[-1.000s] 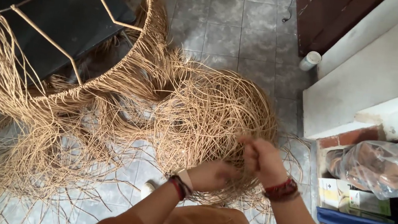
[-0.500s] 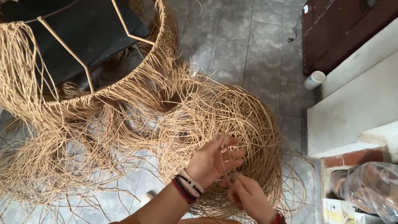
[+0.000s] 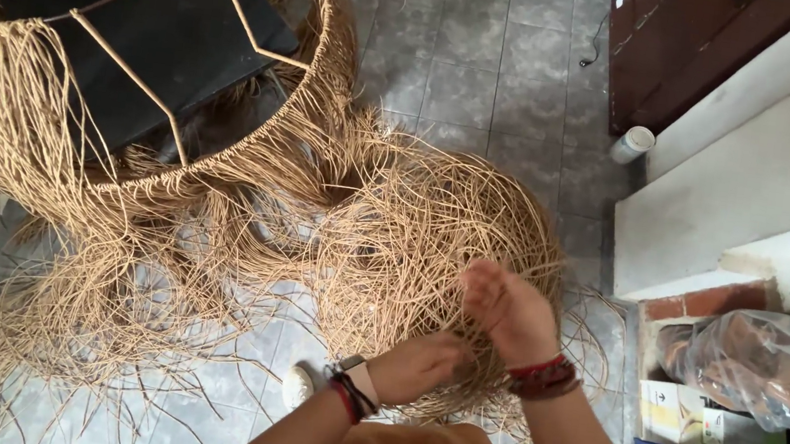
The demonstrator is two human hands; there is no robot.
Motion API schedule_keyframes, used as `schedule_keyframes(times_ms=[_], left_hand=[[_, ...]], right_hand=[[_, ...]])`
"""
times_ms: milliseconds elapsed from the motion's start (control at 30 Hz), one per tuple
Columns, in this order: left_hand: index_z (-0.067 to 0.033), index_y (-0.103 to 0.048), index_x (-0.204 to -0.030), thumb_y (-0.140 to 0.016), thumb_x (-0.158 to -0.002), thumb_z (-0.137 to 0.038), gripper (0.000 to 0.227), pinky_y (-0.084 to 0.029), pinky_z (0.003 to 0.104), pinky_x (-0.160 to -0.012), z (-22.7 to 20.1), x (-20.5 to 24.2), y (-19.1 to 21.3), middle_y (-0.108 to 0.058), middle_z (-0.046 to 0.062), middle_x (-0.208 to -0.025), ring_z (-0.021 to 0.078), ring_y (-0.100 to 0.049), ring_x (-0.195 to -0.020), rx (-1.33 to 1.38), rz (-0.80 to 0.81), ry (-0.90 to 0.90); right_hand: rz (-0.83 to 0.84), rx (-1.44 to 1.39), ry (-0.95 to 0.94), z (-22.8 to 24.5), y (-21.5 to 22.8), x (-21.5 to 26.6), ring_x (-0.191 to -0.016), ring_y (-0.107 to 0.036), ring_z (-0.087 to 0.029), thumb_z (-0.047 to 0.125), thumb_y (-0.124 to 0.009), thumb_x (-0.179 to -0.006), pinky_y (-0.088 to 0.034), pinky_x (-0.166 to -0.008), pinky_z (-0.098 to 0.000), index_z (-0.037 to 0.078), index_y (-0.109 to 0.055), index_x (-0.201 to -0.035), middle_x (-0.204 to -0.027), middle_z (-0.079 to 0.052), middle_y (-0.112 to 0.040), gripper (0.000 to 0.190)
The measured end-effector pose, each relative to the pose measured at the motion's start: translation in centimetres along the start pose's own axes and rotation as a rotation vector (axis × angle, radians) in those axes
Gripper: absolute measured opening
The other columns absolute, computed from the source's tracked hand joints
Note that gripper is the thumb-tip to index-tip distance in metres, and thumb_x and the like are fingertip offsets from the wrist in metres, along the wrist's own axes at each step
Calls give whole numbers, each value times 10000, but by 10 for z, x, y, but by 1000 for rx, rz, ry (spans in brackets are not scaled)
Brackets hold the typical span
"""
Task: Weaving straw strands onto a metal frame to create a decorative lampshade
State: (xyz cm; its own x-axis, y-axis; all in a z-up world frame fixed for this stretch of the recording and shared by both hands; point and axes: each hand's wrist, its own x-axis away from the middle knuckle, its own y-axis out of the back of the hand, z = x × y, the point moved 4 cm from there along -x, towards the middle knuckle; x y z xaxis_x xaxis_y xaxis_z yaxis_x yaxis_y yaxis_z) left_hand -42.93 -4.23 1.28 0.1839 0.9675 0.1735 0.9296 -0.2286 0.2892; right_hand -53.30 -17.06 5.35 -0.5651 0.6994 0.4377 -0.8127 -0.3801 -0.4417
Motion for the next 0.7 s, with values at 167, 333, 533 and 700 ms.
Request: schedule_keyframes(times_ms=[167, 333, 533, 700], left_hand=[[-62, -702, -1006, -383, -986, -241, 367, -520, 440, -696, 52, 10, 3, -706, 105, -910, 259, -633, -777, -471, 439, 235], [-34, -595, -1268, -462, -986, -138, 329, -512, 470, -917, -64, -18, 45, -666, 144, -937, 342, -666, -930, 588, 112, -12], [-77, -627, -1180, -332, -1125, -298, 373, -424, 249, -548, -28, -39, 61, -464, -55, -618, 105, -487, -541, 1417, -327, -179], [-53, -639, -1027, -382, -1076, -261, 334, -421, 364, -585, -49, -10, 42, -534, 54, -674, 255, -515, -620, 738, -13, -181]], right_hand=[[24, -89, -99, 14, 28, 0, -452, -328, -61, 329, -364, -1132, -295, -390, -200, 53, -649, -1086, -595, 79, -396, 399], [222, 26, -61, -30, 33, 25, -409, -305, -58, 254, -451, -1060, -217, -324, -208, -20, -665, -976, -579, 41, -279, 358], [266, 246, -95, -21, 10, 57, -444, -472, -165, 237, -350, -1070, -341, -393, -266, -103, -684, -1119, -666, -153, -558, 479], [375, 64, 8, 3, -3, 26, -828, -736, -323, 275, -332, -1053, -584, -731, -428, -63, -586, -1301, -990, -250, -721, 490]])
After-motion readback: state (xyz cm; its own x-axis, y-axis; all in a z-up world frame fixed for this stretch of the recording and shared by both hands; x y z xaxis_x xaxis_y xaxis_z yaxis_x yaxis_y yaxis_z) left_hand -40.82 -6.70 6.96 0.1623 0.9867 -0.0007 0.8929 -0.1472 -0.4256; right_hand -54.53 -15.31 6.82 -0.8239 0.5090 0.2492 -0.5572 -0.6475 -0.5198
